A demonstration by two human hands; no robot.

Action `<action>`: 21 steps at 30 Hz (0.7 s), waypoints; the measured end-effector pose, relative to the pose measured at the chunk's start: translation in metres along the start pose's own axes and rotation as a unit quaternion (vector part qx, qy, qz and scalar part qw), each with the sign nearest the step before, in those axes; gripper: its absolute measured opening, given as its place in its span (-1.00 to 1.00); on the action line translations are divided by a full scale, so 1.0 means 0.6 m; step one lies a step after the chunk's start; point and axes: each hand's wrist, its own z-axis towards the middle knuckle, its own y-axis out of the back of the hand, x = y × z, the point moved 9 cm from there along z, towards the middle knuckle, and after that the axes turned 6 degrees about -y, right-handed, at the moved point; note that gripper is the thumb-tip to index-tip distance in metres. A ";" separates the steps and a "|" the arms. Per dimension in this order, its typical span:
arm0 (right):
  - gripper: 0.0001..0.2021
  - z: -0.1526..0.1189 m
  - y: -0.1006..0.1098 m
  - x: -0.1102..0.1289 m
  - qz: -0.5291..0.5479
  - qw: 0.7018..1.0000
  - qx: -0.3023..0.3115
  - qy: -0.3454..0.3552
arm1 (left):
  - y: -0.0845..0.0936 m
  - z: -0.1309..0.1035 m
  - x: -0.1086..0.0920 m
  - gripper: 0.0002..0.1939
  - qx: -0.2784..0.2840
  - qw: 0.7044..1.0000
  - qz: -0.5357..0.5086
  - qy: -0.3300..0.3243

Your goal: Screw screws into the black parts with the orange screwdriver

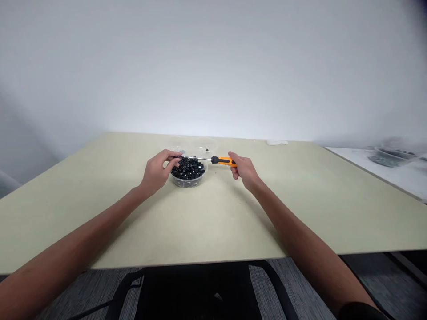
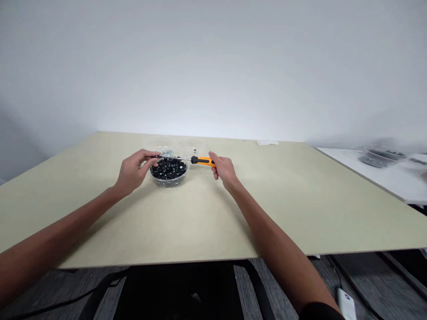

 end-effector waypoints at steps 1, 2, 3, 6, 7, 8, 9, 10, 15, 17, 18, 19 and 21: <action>-0.51 -0.001 0.001 -0.003 -0.001 1.000 0.000 -0.014 | 0.001 0.001 -0.010 -0.79 0.004 0.999 0.025 -0.032; -0.51 -0.001 0.000 -0.005 0.000 1.000 0.004 -0.025 | 0.001 0.000 -0.018 -0.79 0.006 0.997 0.042 -0.059; -0.51 -0.002 -0.001 -0.005 0.002 0.999 0.011 -0.033 | 0.002 0.000 -0.024 -0.79 0.005 0.996 0.054 -0.077; -0.51 -0.004 -0.004 0.008 0.017 1.000 0.024 0.003 | 0.008 -0.002 -0.022 -0.80 -0.019 0.997 0.045 -0.063; -0.52 -0.004 -0.001 0.018 0.025 0.999 0.017 0.035 | 0.009 -0.003 -0.016 -0.80 -0.030 0.998 0.026 -0.040; -0.52 -0.005 0.005 0.028 0.033 0.997 0.005 0.069 | 0.010 -0.004 -0.008 -0.80 -0.041 0.999 -0.001 -0.014; -0.54 -0.006 0.011 0.037 0.039 0.994 -0.011 0.099 | 0.009 -0.005 -0.001 -0.79 -0.049 0.998 -0.033 0.012; -0.56 -0.007 0.019 0.043 0.045 0.991 -0.029 0.121 | 0.007 -0.007 0.006 -0.79 -0.055 0.996 -0.066 0.036; -0.60 -0.003 0.040 0.044 0.049 0.987 -0.082 0.129 | -0.001 -0.010 0.018 -0.78 -0.056 0.985 -0.137 0.084; -0.59 -0.002 0.034 0.042 0.047 0.988 -0.069 0.128 | -0.003 -0.009 0.018 -0.77 -0.052 0.983 -0.149 0.092; -0.59 -0.003 0.028 0.042 0.048 0.989 -0.057 0.131 | -0.004 -0.009 0.019 -0.77 -0.053 0.980 -0.161 0.099; -0.60 -0.003 0.023 0.042 0.051 0.989 -0.045 0.133 | -0.006 -0.009 0.023 -0.76 -0.054 0.976 -0.179 0.110; -0.62 -0.005 0.014 0.042 0.060 0.989 -0.027 0.132 | -0.013 -0.008 0.032 -0.73 -0.052 0.962 -0.230 0.138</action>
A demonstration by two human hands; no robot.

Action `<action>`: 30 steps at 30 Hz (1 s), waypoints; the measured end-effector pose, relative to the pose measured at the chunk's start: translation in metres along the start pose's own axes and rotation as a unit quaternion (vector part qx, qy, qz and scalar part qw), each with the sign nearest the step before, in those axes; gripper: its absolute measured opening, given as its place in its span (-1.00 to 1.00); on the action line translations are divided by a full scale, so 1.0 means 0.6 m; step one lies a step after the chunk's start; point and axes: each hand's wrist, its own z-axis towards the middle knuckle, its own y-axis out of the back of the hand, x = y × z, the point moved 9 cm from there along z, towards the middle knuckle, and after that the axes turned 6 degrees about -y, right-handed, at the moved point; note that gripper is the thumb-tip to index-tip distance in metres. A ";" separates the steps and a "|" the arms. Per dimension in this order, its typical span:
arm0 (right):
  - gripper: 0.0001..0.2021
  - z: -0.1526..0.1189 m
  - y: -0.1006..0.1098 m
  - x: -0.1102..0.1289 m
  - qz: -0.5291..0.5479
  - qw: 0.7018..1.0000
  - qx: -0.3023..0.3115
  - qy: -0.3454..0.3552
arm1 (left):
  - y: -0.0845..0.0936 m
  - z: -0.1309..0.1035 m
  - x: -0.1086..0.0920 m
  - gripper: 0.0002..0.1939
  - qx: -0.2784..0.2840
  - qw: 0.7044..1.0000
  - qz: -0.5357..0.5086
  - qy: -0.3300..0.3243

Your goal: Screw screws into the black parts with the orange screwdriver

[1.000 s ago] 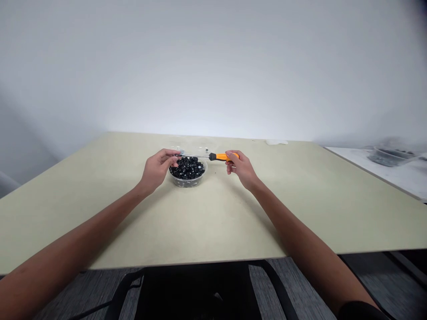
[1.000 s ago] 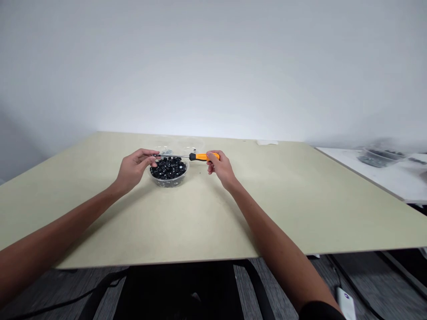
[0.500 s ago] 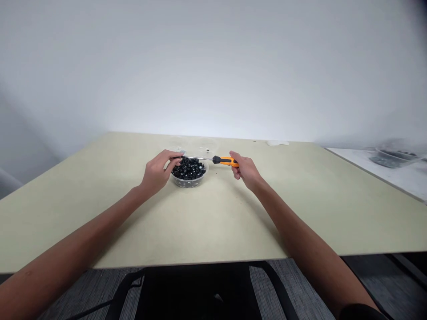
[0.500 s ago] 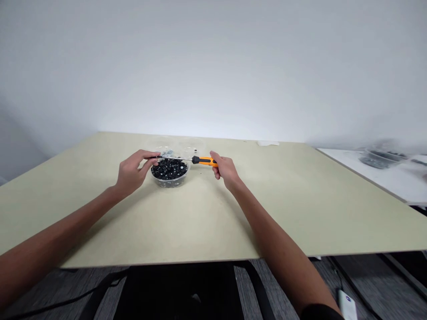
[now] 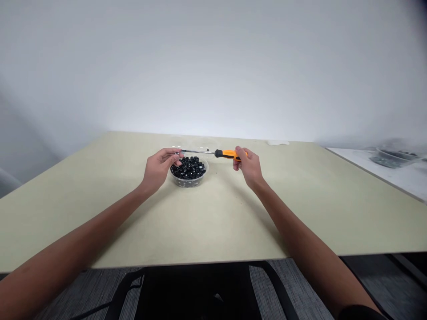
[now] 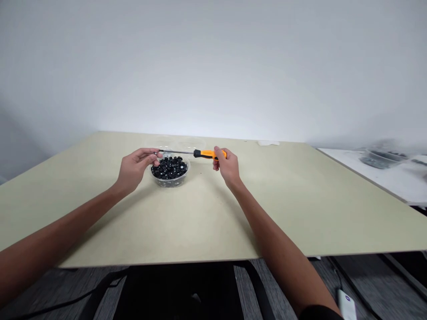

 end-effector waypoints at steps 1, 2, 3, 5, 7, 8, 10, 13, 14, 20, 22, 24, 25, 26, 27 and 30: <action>-0.62 -0.001 -0.003 -0.001 0.005 1.000 0.005 -0.003 | -0.002 0.001 0.006 -0.72 0.003 0.999 -0.031 0.018; -0.62 -0.002 -0.005 -0.001 0.008 1.000 0.008 -0.005 | -0.005 0.003 0.012 -0.71 0.008 0.997 -0.062 0.034; -0.62 -0.003 -0.005 -0.001 0.010 1.000 0.009 -0.007 | -0.007 0.004 0.017 -0.70 0.012 0.995 -0.092 0.048; -0.61 -0.004 -0.006 0.000 0.010 1.000 0.011 -0.006 | -0.010 0.005 0.022 -0.70 0.016 0.988 -0.140 0.066; -0.58 -0.004 -0.006 0.000 0.008 1.000 0.012 -0.005 | -0.012 0.006 0.023 -0.71 0.017 0.982 -0.168 0.079; -0.58 -0.004 -0.006 -0.001 0.009 1.000 0.012 -0.004 | -0.013 0.005 0.023 -0.71 0.018 0.980 -0.177 0.085; -0.56 -0.004 -0.005 -0.002 0.012 1.000 0.012 -0.004 | -0.016 0.004 0.023 -0.71 0.022 0.977 -0.189 0.096; -0.55 -0.003 -0.005 -0.004 0.015 1.000 0.011 -0.001 | -0.020 0.002 0.024 -0.72 0.024 0.972 -0.205 0.112; -0.55 -0.003 -0.006 -0.004 0.014 1.000 0.012 0.001 | -0.021 0.002 0.025 -0.72 0.025 0.971 -0.209 0.116; -0.61 -0.004 -0.007 0.006 -0.013 0.999 0.015 0.049 | -0.021 0.001 0.031 -0.72 0.030 0.969 -0.208 0.129; -0.64 -0.005 -0.006 0.015 -0.026 0.996 0.014 0.079 | -0.021 0.001 0.032 -0.72 0.031 0.969 -0.207 0.134; -0.67 -0.008 -0.004 0.023 -0.044 0.993 0.013 0.107 | -0.020 0.001 0.033 -0.72 0.032 0.968 -0.207 0.136; -0.69 -0.009 -0.004 0.028 -0.051 0.991 0.011 0.120 | -0.019 0.001 0.034 -0.72 0.032 0.968 -0.206 0.137; -0.71 -0.011 -0.003 0.032 -0.057 0.990 0.009 0.131 | -0.018 0.001 0.035 -0.71 0.032 0.969 -0.205 0.138; -0.73 -0.013 -0.003 0.036 -0.062 0.988 0.009 0.140 | -0.018 0.001 0.037 -0.71 0.033 0.969 -0.203 0.139; -0.76 -0.017 -0.006 0.043 -0.059 0.987 0.020 0.151 | -0.015 0.002 0.042 -0.70 0.040 0.973 -0.183 0.137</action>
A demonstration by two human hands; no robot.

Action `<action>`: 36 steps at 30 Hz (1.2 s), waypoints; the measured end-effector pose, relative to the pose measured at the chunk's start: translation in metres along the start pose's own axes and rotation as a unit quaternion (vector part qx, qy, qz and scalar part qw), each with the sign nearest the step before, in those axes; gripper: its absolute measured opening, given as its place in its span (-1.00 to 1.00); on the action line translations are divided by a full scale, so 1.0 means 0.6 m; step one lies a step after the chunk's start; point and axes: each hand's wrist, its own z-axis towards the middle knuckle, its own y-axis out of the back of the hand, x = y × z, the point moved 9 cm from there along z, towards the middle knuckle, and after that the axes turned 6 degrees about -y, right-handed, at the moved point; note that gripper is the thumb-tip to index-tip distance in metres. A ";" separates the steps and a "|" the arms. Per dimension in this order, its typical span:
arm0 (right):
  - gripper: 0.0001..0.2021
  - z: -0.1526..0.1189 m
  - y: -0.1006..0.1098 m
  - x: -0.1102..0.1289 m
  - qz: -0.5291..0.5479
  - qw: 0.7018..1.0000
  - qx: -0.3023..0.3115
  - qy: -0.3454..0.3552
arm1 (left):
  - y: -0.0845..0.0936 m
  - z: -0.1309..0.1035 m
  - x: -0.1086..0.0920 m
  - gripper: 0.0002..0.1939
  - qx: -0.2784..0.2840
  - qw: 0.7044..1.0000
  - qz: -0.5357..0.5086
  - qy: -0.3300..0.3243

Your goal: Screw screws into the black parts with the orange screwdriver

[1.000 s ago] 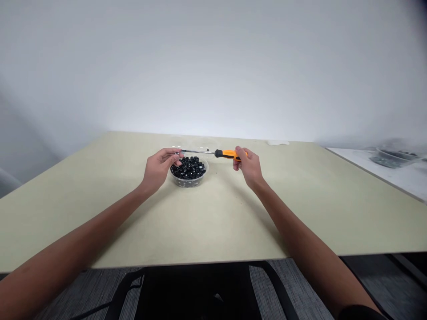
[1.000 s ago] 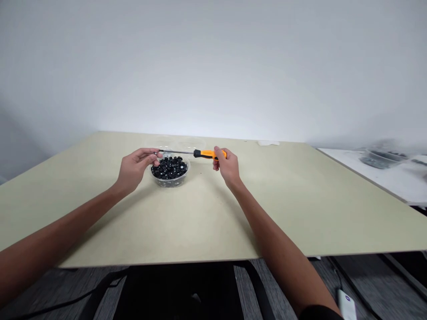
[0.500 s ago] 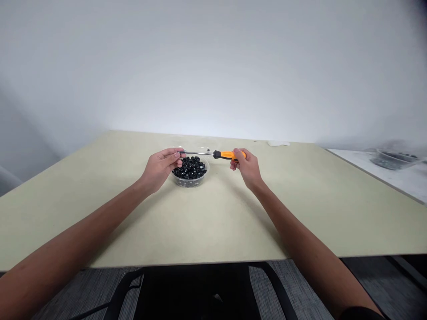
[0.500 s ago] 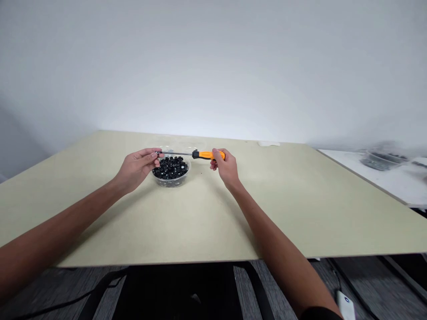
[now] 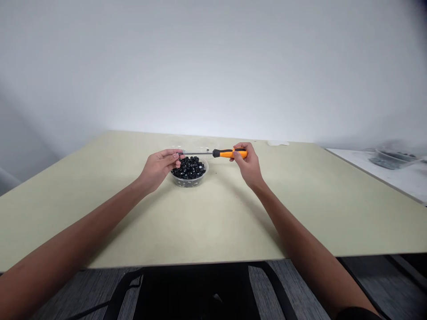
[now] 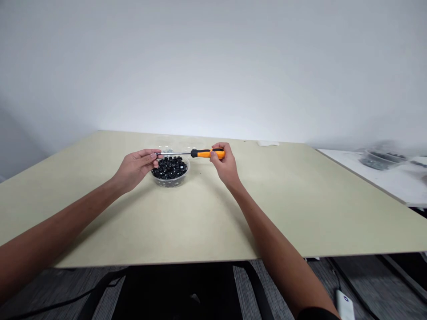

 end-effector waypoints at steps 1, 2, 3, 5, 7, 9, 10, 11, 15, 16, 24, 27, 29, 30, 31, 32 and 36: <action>-0.77 0.000 -0.001 0.001 0.008 1.000 0.006 -0.001 | 0.001 0.001 0.001 -0.70 0.002 1.000 0.014 -0.003; -0.77 0.000 -0.002 0.001 0.018 1.000 0.011 -0.003 | 0.003 0.001 0.000 -0.70 0.004 0.999 0.033 -0.010; -0.78 0.001 -0.002 0.001 0.030 0.999 0.014 -0.005 | 0.005 0.001 -0.001 -0.70 0.004 0.998 0.056 -0.019; -0.77 0.003 -0.002 -0.003 0.045 0.999 0.019 -0.012 | 0.007 0.001 -0.007 -0.70 0.002 0.993 0.107 -0.041; -0.74 0.006 -0.004 -0.010 0.054 0.998 0.028 -0.016 | 0.007 0.000 -0.013 -0.71 0.002 0.987 0.150 -0.060; -0.70 0.008 -0.006 -0.015 0.066 0.997 0.038 -0.015 | 0.006 -0.001 -0.017 -0.72 0.004 0.983 0.171 -0.070; -0.68 0.008 -0.007 -0.017 0.073 0.996 0.045 -0.013 | 0.006 -0.001 -0.018 -0.72 0.003 0.982 0.174 -0.073; -0.67 0.008 -0.009 -0.018 0.081 0.995 0.050 -0.012 | 0.006 -0.001 -0.019 -0.72 0.002 0.982 0.175 -0.074; -0.65 0.007 -0.013 -0.022 0.096 0.994 0.052 -0.028 | 0.007 -0.001 -0.026 -0.72 -0.007 0.978 0.189 -0.088; -0.65 0.007 -0.013 -0.023 0.105 0.993 0.050 -0.036 | 0.006 -0.002 -0.028 -0.73 -0.007 0.976 0.195 -0.096; -0.54 0.005 -0.018 -0.035 0.154 0.980 0.046 -0.116 | -0.002 -0.012 -0.038 -0.74 0.000 0.961 0.243 -0.132; -0.56 0.008 -0.016 -0.040 0.159 0.978 0.037 -0.128 | -0.004 -0.015 -0.040 -0.76 0.004 0.955 0.264 -0.137; -0.57 0.008 -0.016 -0.044 0.150 0.978 0.034 -0.142 | -0.006 -0.017 -0.045 -0.77 0.003 0.945 0.292 -0.149; -0.57 0.007 -0.017 -0.047 0.144 0.978 0.034 -0.150 | -0.008 -0.019 -0.048 -0.77 0.001 0.937 0.310 -0.159; -0.57 0.007 -0.017 -0.049 0.137 0.977 0.034 -0.158 | -0.010 -0.020 -0.053 -0.77 -0.001 0.930 0.326 -0.171; -0.57 0.005 -0.017 -0.051 0.132 0.977 0.031 -0.166 | -0.012 -0.022 -0.056 -0.76 -0.004 0.923 0.339 -0.181; -0.59 0.004 -0.011 -0.047 0.142 0.976 0.016 -0.165 | -0.017 -0.026 -0.060 -0.74 -0.012 0.923 0.333 -0.191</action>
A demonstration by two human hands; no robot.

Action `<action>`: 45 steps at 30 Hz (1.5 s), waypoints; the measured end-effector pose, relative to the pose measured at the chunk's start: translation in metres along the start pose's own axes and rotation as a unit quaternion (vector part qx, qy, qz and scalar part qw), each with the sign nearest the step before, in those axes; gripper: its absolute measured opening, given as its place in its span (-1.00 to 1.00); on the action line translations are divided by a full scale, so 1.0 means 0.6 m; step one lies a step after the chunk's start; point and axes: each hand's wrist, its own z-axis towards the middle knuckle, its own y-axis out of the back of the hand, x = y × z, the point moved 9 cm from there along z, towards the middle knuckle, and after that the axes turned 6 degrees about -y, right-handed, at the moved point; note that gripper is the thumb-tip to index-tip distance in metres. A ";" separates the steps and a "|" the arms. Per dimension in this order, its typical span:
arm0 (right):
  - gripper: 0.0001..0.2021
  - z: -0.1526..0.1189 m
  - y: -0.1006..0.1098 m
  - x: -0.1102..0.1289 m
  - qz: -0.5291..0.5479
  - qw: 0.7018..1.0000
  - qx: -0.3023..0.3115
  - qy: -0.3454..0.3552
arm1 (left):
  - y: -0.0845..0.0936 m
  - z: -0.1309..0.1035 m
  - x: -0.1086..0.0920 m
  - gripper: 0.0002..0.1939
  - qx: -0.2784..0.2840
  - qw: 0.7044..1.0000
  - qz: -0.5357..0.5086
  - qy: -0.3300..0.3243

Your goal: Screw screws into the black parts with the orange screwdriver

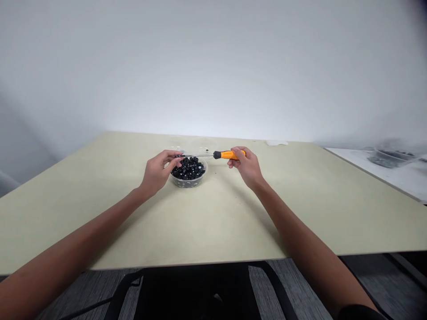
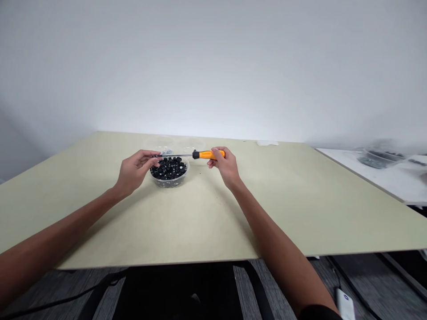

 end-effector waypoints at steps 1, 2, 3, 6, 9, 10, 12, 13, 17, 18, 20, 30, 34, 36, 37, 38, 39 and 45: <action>-0.59 0.000 0.002 0.005 0.009 1.000 -0.004 0.009 | -0.001 -0.001 0.001 -0.74 -0.002 1.000 -0.009 0.003; -0.59 0.000 0.005 0.010 0.017 1.000 -0.009 0.018 | -0.002 -0.001 0.002 -0.74 -0.005 1.000 -0.019 0.007; -0.59 0.001 0.009 0.015 0.025 0.999 -0.016 0.025 | -0.001 -0.002 0.004 -0.74 -0.010 0.999 -0.029 0.010; -0.61 0.005 0.027 0.028 0.045 0.997 -0.044 0.038 | 0.006 -0.001 0.009 -0.74 -0.033 0.998 -0.054 0.016; -0.63 0.003 0.052 0.031 0.037 0.996 -0.076 0.032 | 0.012 0.003 0.007 -0.77 -0.037 0.999 -0.028 0.006; -0.63 0.000 0.063 0.028 0.026 0.995 -0.089 0.026 | 0.013 0.004 0.003 -0.79 -0.036 0.999 -0.008 -0.004; -0.62 -0.010 0.087 0.019 0.005 0.993 -0.113 0.019 | 0.014 0.007 -0.008 -0.81 -0.032 0.998 0.032 -0.035; -0.62 -0.016 0.099 0.013 -0.001 0.992 -0.121 0.019 | 0.013 0.008 -0.013 -0.81 -0.030 0.997 0.047 -0.051; -0.66 -0.034 0.143 -0.028 0.005 0.987 -0.157 -0.010 | 0.011 0.008 -0.019 -0.79 -0.031 0.993 0.090 -0.072; -0.66 -0.036 0.149 -0.039 0.006 0.987 -0.161 -0.025 | 0.010 0.008 -0.016 -0.79 -0.031 0.992 0.097 -0.070; -0.67 -0.035 0.150 -0.057 0.001 0.986 -0.159 -0.048 | 0.009 0.008 -0.012 -0.79 -0.025 0.991 0.111 -0.072; -0.55 -0.032 0.096 -0.083 -0.109 0.991 -0.072 -0.032 | 0.003 0.007 -0.011 -0.73 -0.003 0.979 0.149 -0.136; -0.65 -0.032 0.078 -0.079 -0.277 0.960 -0.042 0.004 | 0.003 0.006 -0.013 -0.73 -0.004 0.982 0.145 -0.120; -0.69 -0.035 0.064 -0.075 -0.347 0.937 -0.016 0.035 | 0.004 0.005 -0.013 -0.73 -0.006 0.984 0.140 -0.114; -0.70 -0.036 0.056 -0.075 -0.369 0.928 0.002 0.050 | 0.004 0.005 -0.014 -0.73 -0.007 0.984 0.139 -0.114; -0.71 -0.038 0.049 -0.077 -0.384 0.921 0.021 0.061 | 0.003 0.004 -0.015 -0.73 -0.008 0.983 0.138 -0.117; -0.71 -0.040 0.042 -0.079 -0.395 0.916 0.037 0.069 | 0.003 0.004 -0.016 -0.74 -0.007 0.983 0.139 -0.120; -0.74 -0.042 0.030 -0.087 -0.424 0.900 0.062 0.079 | 0.000 0.004 -0.021 -0.78 0.003 0.978 0.154 -0.142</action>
